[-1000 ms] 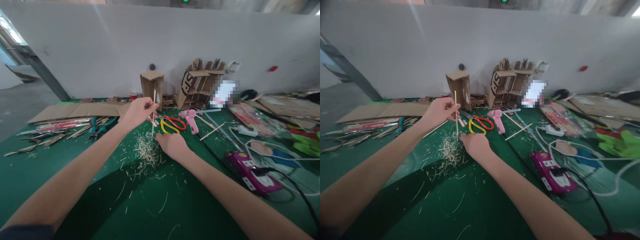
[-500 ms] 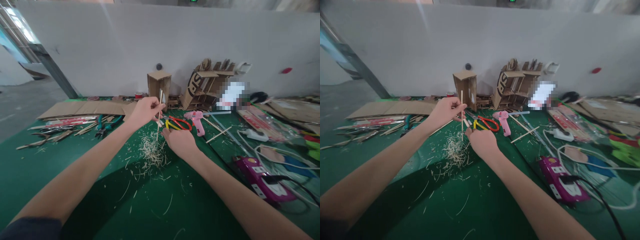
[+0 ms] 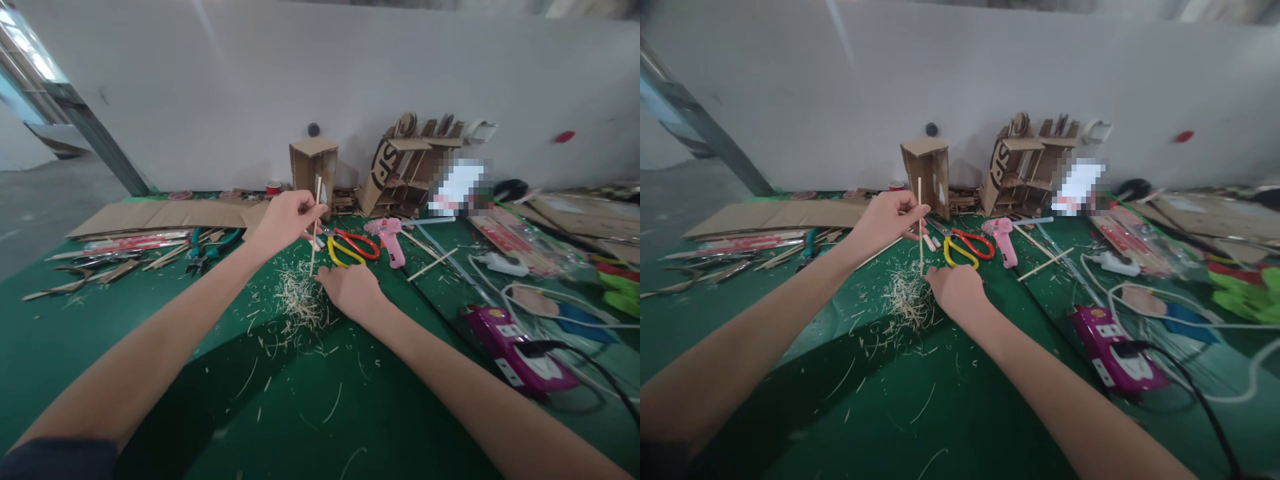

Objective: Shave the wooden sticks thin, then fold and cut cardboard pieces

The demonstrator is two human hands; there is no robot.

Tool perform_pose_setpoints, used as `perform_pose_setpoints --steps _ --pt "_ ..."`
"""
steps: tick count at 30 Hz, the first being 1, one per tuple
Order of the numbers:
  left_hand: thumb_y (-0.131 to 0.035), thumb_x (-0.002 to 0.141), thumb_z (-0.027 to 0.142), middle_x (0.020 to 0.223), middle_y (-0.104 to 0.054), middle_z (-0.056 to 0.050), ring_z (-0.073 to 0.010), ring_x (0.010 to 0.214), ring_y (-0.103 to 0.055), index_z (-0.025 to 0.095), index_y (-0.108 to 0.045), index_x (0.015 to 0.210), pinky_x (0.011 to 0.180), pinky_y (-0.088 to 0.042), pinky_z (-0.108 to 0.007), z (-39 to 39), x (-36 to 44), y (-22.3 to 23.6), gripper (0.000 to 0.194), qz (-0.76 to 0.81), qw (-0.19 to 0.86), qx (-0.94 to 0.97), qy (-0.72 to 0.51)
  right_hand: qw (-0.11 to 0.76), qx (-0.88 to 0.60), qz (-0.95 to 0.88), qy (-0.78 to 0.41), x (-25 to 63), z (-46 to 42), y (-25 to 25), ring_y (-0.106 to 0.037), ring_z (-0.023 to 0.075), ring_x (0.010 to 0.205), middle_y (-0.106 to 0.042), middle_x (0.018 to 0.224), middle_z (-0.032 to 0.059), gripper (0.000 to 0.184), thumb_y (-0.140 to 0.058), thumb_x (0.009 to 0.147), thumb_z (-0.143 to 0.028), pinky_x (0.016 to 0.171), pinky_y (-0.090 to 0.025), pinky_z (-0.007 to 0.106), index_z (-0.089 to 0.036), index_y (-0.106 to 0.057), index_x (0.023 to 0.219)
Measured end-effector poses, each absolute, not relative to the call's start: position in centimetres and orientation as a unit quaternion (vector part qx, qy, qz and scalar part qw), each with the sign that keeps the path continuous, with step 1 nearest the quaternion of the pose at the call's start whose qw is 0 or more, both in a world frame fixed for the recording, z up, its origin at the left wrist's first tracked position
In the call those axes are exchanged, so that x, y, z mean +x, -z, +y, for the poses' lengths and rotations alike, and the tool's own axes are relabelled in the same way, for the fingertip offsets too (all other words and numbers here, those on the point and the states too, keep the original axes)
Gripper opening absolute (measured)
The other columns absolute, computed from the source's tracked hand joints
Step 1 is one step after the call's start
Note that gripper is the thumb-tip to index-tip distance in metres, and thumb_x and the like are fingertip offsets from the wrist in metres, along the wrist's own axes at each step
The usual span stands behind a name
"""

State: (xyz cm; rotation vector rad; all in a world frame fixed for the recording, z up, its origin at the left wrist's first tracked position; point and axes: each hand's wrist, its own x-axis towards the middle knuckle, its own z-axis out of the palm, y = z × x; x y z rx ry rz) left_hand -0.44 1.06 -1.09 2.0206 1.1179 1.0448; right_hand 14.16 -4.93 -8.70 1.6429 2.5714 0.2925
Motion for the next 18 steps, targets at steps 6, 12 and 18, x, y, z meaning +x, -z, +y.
perform_pose_setpoints --steps 6,12,18 --pt "-0.055 0.085 0.035 0.066 -0.065 -0.005 -0.0160 0.065 -0.068 0.017 -0.046 0.066 0.048 -0.057 -0.022 1.7 -0.6 1.5 0.028 0.412 0.302 0.760 -0.402 -0.025 0.544 0.824 -0.159 14.6 -4.9 9.2 -0.057 0.0155 0.053 -0.065 0.070 0.0068 0.038 -0.026 0.099 -0.035 0.049 -0.020 0.027 -0.018 -0.060 0.099" --pt "-0.055 0.087 0.031 0.069 -0.065 -0.004 -0.0130 0.065 -0.068 0.017 -0.044 0.066 0.051 -0.056 -0.019 1.3 -0.6 1.4 0.027 0.416 0.308 0.758 -0.398 0.045 0.541 0.833 -0.112 14.0 -5.2 7.9 -0.056 0.0152 0.054 -0.064 0.068 0.0062 0.028 -0.033 0.095 -0.022 0.050 -0.021 0.027 -0.017 -0.059 0.105" --pt "-0.056 0.087 0.031 0.069 -0.065 -0.003 -0.0128 0.064 -0.067 0.017 -0.044 0.066 0.050 -0.056 -0.019 1.1 -0.4 1.2 0.027 0.414 0.308 0.758 -0.398 0.028 0.540 0.832 -0.123 14.0 -5.4 8.3 -0.055 0.0139 0.053 -0.065 0.072 0.0064 0.030 -0.031 0.096 -0.025 0.049 -0.021 0.027 -0.017 -0.059 0.102"
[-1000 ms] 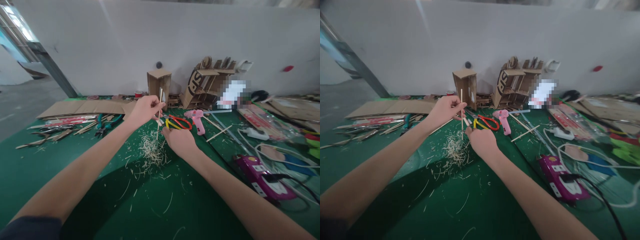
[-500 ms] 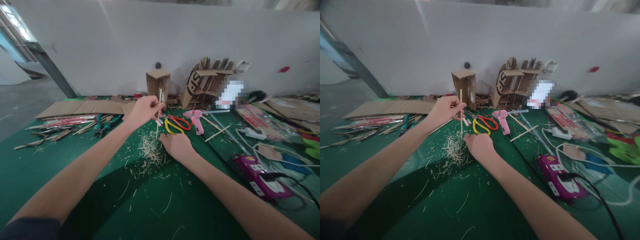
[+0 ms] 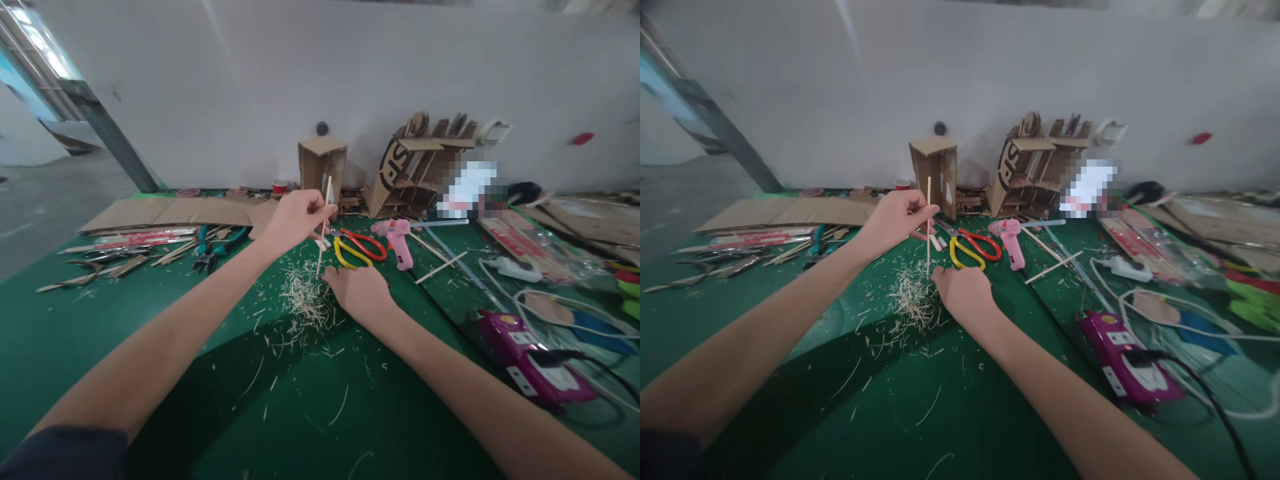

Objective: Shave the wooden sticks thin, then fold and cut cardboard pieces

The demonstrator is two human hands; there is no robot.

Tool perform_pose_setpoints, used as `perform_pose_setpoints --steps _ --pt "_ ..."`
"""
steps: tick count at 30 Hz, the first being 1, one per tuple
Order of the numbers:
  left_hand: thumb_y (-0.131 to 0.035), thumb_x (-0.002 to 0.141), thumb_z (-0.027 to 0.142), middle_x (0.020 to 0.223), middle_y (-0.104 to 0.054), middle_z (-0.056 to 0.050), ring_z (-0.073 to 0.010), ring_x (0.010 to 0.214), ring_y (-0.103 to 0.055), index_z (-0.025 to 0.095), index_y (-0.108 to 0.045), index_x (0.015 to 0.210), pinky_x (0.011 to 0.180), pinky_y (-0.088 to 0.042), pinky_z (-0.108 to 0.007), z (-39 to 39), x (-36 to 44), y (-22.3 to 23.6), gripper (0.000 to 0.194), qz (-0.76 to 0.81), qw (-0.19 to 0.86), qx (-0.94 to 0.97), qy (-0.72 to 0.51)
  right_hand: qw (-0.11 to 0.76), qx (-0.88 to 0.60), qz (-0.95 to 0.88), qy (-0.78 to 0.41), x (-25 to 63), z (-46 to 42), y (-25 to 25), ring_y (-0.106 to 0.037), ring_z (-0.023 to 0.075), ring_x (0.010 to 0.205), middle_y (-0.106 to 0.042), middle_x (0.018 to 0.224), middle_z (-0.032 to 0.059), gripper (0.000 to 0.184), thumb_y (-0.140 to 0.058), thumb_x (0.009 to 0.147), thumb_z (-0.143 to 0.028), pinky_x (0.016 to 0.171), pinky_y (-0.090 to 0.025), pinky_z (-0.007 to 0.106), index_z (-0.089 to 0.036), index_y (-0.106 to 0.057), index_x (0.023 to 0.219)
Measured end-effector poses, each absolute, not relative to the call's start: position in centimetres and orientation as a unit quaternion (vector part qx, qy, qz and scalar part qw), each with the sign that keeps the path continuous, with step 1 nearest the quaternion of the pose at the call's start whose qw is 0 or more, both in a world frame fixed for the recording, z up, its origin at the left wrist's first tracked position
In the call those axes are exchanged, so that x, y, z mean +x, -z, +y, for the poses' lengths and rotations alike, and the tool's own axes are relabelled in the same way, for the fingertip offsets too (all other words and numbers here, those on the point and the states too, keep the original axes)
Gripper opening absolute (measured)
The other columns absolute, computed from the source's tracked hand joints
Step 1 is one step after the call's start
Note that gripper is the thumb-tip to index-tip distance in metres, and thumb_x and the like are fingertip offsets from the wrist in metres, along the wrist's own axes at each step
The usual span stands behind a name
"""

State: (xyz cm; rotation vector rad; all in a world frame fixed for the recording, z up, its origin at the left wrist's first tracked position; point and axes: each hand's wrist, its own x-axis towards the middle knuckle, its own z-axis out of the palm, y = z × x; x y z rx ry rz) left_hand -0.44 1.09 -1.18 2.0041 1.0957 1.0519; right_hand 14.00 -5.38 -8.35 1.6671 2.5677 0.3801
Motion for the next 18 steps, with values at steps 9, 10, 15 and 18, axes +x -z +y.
perform_pose_setpoints --steps 9,10,15,18 --pt "-0.055 0.086 0.030 0.070 -0.064 -0.004 -0.0145 0.065 -0.068 0.018 -0.042 0.066 0.050 -0.057 -0.023 1.28 -0.61 1.38 0.027 0.412 0.315 0.753 -0.406 0.063 0.539 0.834 -0.101 13.50 -5.73 7.71 -0.057 0.0157 0.055 -0.064 0.067 0.0071 0.028 -0.035 0.091 -0.014 0.049 -0.022 0.028 -0.013 -0.058 0.108" --pt "-0.056 0.086 0.030 0.070 -0.064 -0.004 -0.0145 0.064 -0.068 0.018 -0.042 0.066 0.050 -0.057 -0.023 1.22 -0.58 1.32 0.027 0.414 0.315 0.753 -0.404 0.069 0.534 0.838 -0.090 13.48 -5.75 7.66 -0.057 0.0157 0.056 -0.064 0.069 0.0073 0.029 -0.035 0.090 -0.013 0.049 -0.022 0.028 -0.013 -0.058 0.108" --pt "-0.057 0.085 0.031 0.067 -0.064 -0.004 -0.0144 0.063 -0.067 0.017 -0.043 0.065 0.049 -0.057 -0.022 1.28 -0.49 1.31 0.028 0.419 0.302 0.755 -0.404 0.022 0.550 0.826 -0.123 13.81 -5.64 8.19 -0.057 0.0153 0.055 -0.064 0.067 0.0073 0.031 -0.031 0.096 -0.023 0.051 -0.024 0.027 -0.015 -0.060 0.102" --pt "-0.058 0.084 0.032 0.065 -0.062 -0.003 -0.0156 0.063 -0.068 0.017 -0.043 0.065 0.047 -0.057 -0.023 1.58 -0.60 1.57 0.028 0.410 0.294 0.760 -0.410 -0.011 0.571 0.805 -0.161 13.92 -5.53 8.40 -0.058 0.0164 0.053 -0.062 0.063 0.0079 0.041 -0.023 0.099 -0.032 0.051 -0.025 0.026 -0.015 -0.060 0.101"
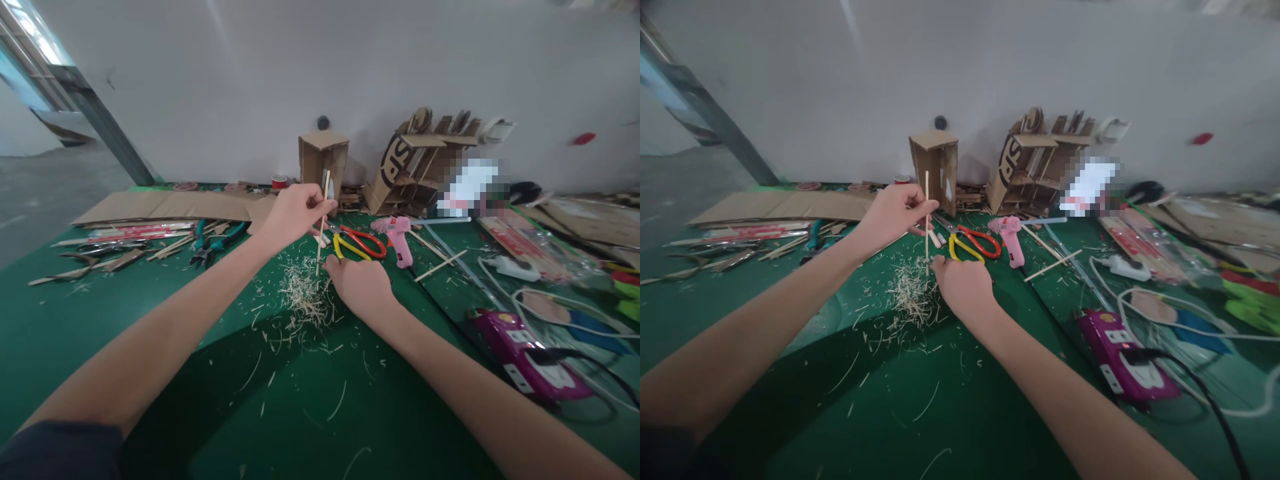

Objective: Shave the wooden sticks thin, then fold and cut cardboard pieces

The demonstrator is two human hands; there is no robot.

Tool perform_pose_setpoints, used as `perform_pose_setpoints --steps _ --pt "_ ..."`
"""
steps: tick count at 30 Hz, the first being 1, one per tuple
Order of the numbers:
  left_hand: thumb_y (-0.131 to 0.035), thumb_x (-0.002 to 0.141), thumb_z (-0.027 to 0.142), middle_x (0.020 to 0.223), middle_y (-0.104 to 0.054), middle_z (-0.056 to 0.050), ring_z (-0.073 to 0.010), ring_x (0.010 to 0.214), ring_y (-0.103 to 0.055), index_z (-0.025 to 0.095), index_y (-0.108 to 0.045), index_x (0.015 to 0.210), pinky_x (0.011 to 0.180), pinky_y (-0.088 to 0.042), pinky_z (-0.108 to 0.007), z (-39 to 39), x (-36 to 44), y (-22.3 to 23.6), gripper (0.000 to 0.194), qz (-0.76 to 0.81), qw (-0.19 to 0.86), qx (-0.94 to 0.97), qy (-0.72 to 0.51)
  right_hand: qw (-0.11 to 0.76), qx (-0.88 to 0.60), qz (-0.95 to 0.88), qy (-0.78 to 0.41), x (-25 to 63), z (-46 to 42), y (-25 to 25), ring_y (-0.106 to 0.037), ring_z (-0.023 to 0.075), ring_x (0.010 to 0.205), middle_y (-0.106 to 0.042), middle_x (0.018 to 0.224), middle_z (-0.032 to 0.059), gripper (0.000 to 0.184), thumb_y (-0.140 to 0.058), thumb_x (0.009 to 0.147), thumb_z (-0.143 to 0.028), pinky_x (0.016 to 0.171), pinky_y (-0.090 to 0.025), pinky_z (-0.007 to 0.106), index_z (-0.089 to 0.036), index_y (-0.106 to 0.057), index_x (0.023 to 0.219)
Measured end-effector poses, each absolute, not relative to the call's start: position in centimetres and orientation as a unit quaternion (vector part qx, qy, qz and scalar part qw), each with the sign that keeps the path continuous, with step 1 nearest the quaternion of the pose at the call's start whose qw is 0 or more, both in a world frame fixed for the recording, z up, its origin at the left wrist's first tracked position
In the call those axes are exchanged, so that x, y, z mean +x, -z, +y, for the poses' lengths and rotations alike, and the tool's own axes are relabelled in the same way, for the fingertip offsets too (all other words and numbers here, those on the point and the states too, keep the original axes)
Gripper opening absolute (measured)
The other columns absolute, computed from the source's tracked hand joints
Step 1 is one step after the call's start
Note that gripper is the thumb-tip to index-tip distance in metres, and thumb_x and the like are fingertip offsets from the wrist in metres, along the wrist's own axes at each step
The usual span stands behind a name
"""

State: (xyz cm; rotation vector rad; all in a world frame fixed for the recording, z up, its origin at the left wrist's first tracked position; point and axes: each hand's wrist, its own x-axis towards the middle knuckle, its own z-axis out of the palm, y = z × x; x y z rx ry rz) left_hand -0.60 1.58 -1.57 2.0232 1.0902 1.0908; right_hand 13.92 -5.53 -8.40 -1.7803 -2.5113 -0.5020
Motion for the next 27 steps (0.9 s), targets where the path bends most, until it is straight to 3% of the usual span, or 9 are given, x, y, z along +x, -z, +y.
perform_pose_setpoints --steps 8,17,23,27 --pt "-0.057 0.085 0.032 0.067 -0.062 -0.004 -0.0145 0.063 -0.068 0.017 -0.044 0.065 0.047 -0.056 -0.021 1.64 -0.81 1.78 0.028 0.412 0.288 0.761 -0.411 -0.063 -0.538 -0.836 0.088 13.55 -5.76 7.83 -0.059 0.0166 0.057 -0.065 0.071 0.0078 0.028 -0.035 0.091 -0.013 0.050 -0.025 0.027 -0.014 -0.059 0.104" --pt "-0.057 0.085 0.031 0.066 -0.062 -0.003 -0.0142 0.063 -0.068 0.017 -0.045 0.066 0.047 -0.056 -0.020 1.85 -0.73 1.84 0.027 0.414 0.288 0.760 -0.411 -0.007 -0.566 -0.811 0.146 14.10 -5.45 8.76 -0.057 0.0150 0.054 -0.062 0.064 0.0065 0.036 -0.027 0.098 -0.032 0.050 -0.019 0.027 -0.016 -0.060 0.099" --pt "-0.055 0.087 0.029 0.066 -0.063 -0.004 -0.0144 0.062 -0.067 0.017 -0.044 0.065 0.048 -0.057 -0.022 1.71 -0.75 1.69 0.028 0.412 0.302 0.754 -0.413 -0.064 -0.529 -0.841 0.089 14.06 -5.30 8.08 -0.058 0.0151 0.061 -0.066 0.075 0.0060 0.027 -0.034 0.096 -0.023 0.050 -0.018 0.029 -0.018 -0.060 0.100" --pt "-0.055 0.087 0.028 0.066 -0.063 -0.004 -0.0140 0.061 -0.067 0.017 -0.043 0.063 0.047 -0.056 -0.022 1.65 -0.67 1.60 0.029 0.418 0.303 0.752 -0.411 -0.040 -0.534 -0.835 0.125 14.47 -5.12 8.20 -0.055 0.0145 0.056 -0.065 0.071 0.0062 0.033 -0.029 0.098 -0.028 0.050 -0.018 0.029 -0.018 -0.060 0.101"
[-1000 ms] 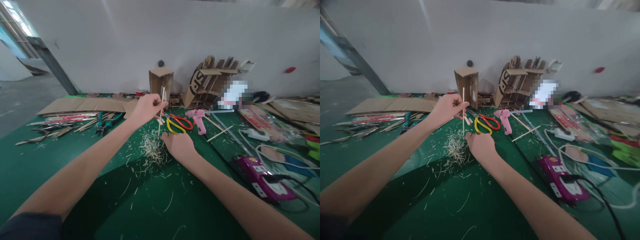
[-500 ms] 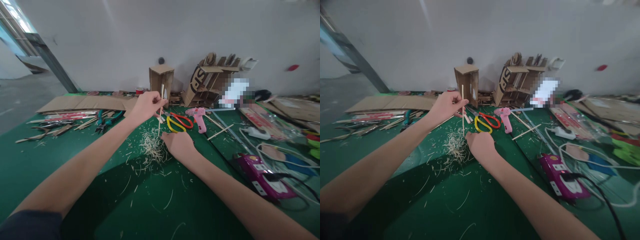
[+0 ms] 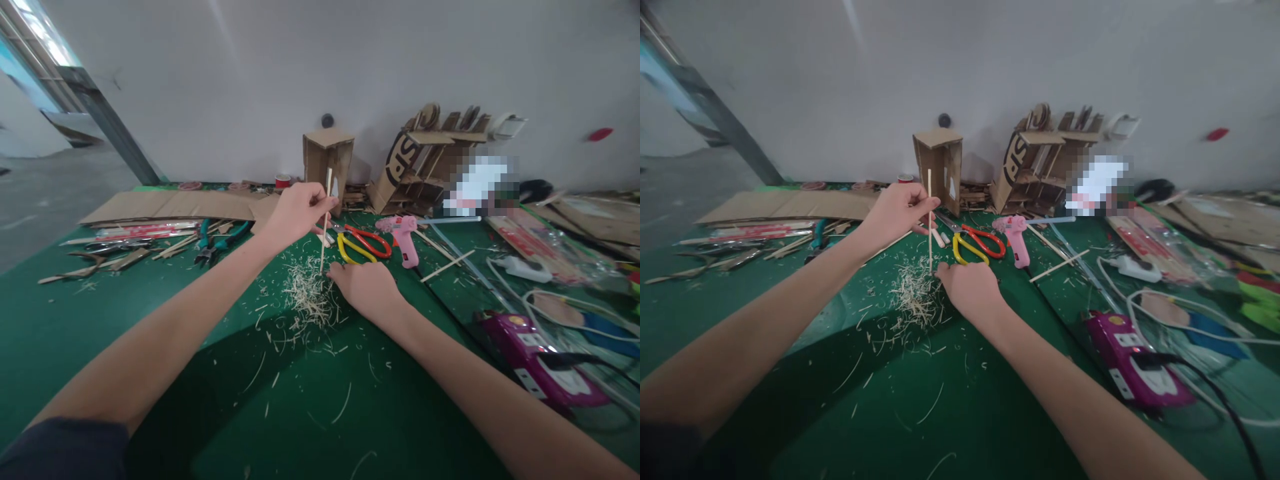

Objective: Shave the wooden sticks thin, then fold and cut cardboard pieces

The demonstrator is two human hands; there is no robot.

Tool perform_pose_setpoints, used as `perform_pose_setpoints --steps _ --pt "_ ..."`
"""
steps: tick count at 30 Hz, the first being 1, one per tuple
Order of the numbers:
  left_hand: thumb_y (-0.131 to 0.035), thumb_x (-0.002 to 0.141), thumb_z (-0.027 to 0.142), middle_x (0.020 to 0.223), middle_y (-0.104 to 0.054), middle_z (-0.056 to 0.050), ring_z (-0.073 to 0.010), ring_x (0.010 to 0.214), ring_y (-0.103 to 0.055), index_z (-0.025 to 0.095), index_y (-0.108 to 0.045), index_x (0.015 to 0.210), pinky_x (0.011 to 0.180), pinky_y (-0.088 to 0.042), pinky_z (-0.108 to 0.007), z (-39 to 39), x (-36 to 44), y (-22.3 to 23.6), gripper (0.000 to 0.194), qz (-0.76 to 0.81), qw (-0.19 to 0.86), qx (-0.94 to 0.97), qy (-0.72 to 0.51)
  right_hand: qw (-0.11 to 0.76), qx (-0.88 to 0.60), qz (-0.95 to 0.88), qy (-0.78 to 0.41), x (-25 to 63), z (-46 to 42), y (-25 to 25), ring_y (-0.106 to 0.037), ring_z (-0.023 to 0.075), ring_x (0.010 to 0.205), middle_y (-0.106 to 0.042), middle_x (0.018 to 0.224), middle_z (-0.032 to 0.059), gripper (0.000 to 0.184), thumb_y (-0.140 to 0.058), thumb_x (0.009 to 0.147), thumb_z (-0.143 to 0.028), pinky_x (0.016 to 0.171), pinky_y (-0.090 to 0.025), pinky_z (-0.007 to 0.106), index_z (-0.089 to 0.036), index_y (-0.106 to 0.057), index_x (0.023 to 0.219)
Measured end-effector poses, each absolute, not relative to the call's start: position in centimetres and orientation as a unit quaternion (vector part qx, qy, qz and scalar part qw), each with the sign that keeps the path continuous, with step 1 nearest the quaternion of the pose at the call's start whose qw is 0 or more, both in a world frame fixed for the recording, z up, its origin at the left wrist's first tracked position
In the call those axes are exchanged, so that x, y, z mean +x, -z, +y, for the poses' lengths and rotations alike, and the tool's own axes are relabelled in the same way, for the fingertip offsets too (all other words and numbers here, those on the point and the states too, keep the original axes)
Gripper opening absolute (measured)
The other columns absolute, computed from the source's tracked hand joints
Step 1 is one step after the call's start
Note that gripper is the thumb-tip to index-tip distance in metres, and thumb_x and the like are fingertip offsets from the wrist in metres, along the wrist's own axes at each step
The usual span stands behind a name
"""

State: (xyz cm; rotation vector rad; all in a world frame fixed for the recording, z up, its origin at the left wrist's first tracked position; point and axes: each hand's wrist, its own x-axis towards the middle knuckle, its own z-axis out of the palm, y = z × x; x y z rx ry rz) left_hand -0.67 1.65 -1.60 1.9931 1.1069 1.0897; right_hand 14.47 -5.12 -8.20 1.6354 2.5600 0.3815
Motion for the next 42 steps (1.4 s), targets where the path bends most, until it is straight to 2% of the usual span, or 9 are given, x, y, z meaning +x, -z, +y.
perform_pose_setpoints --steps 4,9,12,21,27,30,33,37,42 --pt "-0.054 0.088 0.029 0.066 -0.063 -0.004 -0.0133 0.061 -0.067 0.017 -0.043 0.064 0.048 -0.056 -0.021 1.8 -0.7 1.8 0.029 0.413 0.297 0.758 -0.409 0.015 0.555 0.818 -0.153 14.6 -4.9 8.6 -0.054 0.0154 0.053 -0.063 0.065 0.0067 0.039 -0.024 0.099 -0.035 0.050 -0.018 0.029 -0.018 -0.060 0.103" --pt "-0.054 0.088 0.029 0.064 -0.062 -0.002 -0.0134 0.062 -0.067 0.017 -0.041 0.064 0.048 -0.056 -0.020 1.7 -0.6 1.8 0.030 0.426 0.294 0.755 -0.403 0.061 0.524 0.845 -0.094 14.1 -5.3 8.0 -0.051 0.0116 0.054 -0.064 0.072 0.0063 0.027 -0.034 0.094 -0.018 0.050 -0.019 0.029 -0.015 -0.059 0.102" --pt "-0.054 0.088 0.030 0.066 -0.063 -0.003 -0.0132 0.062 -0.067 0.017 -0.042 0.064 0.049 -0.056 -0.020 1.6 -0.6 1.7 0.030 0.427 0.289 0.756 -0.404 0.077 0.517 0.849 -0.080 14.0 -5.4 7.8 -0.050 0.0113 0.055 -0.064 0.075 0.0065 0.027 -0.034 0.093 -0.016 0.050 -0.019 0.030 -0.015 -0.060 0.102" --pt "-0.051 0.090 0.033 0.074 -0.067 -0.007 -0.0131 0.070 -0.069 0.016 -0.050 0.069 0.051 -0.056 -0.016 2.1 -0.9 2.1 0.027 0.419 0.293 0.764 -0.394 0.008 0.522 0.841 -0.141 16.0 -5.3 9.0 -0.050 0.0123 0.051 -0.062 0.064 0.0054 0.038 -0.032 0.097 -0.041 0.050 -0.015 0.029 -0.018 -0.061 0.092" --pt "-0.053 0.089 0.032 0.073 -0.067 -0.006 -0.0135 0.069 -0.069 0.017 -0.050 0.070 0.051 -0.056 -0.017 1.7 -0.6 1.8 0.025 0.424 0.300 0.757 -0.397 -0.050 0.512 0.844 -0.150 16.0 -5.0 9.1 -0.051 0.0113 0.053 -0.065 0.070 0.0042 0.037 -0.027 0.098 -0.037 0.050 -0.013 0.029 -0.019 -0.059 0.098" --pt "-0.053 0.089 0.032 0.075 -0.067 -0.006 -0.0131 0.069 -0.068 0.017 -0.050 0.070 0.052 -0.056 -0.017 1.6 -0.6 1.8 0.024 0.427 0.301 0.757 -0.393 -0.080 0.506 0.846 -0.150 15.6 -4.8 9.4 -0.055 0.0118 0.061 -0.068 0.081 0.0045 0.032 -0.030 0.098 -0.031 0.050 -0.014 0.030 -0.019 -0.059 0.095" --pt "-0.052 0.089 0.031 0.077 -0.068 -0.007 -0.0134 0.069 -0.068 0.017 -0.050 0.069 0.052 -0.056 -0.019 1.7 -0.7 1.8 0.025 0.420 0.299 0.761 -0.394 -0.095 0.515 0.837 -0.159 15.5 -4.7 9.7 -0.056 0.0123 0.064 -0.068 0.082 0.0036 0.032 -0.030 0.098 -0.029 0.050 -0.014 0.030 -0.019 -0.060 0.093" --pt "-0.052 0.089 0.032 0.075 -0.067 -0.007 -0.0148 0.069 -0.069 0.017 -0.048 0.069 0.052 -0.057 -0.021 1.5 -0.7 1.7 0.026 0.422 0.298 0.761 -0.392 -0.071 0.532 0.829 -0.155 15.3 -4.8 9.7 -0.054 0.0121 0.057 -0.067 0.079 0.0037 0.032 -0.030 0.097 -0.031 0.050 -0.015 0.029 -0.020 -0.060 0.097" --pt "-0.052 0.089 0.031 0.072 -0.067 -0.006 -0.0143 0.067 -0.068 0.017 -0.047 0.068 0.052 -0.057 -0.021 1.1 -0.5 1.6 0.026 0.428 0.302 0.754 -0.397 0.019 0.528 0.840 -0.121 14.5 -5.2 8.7 -0.049 0.0101 0.052 -0.065 0.074 0.0033 0.024 -0.037 0.089 -0.014 0.050 -0.016 0.029 -0.019 -0.056 0.102"
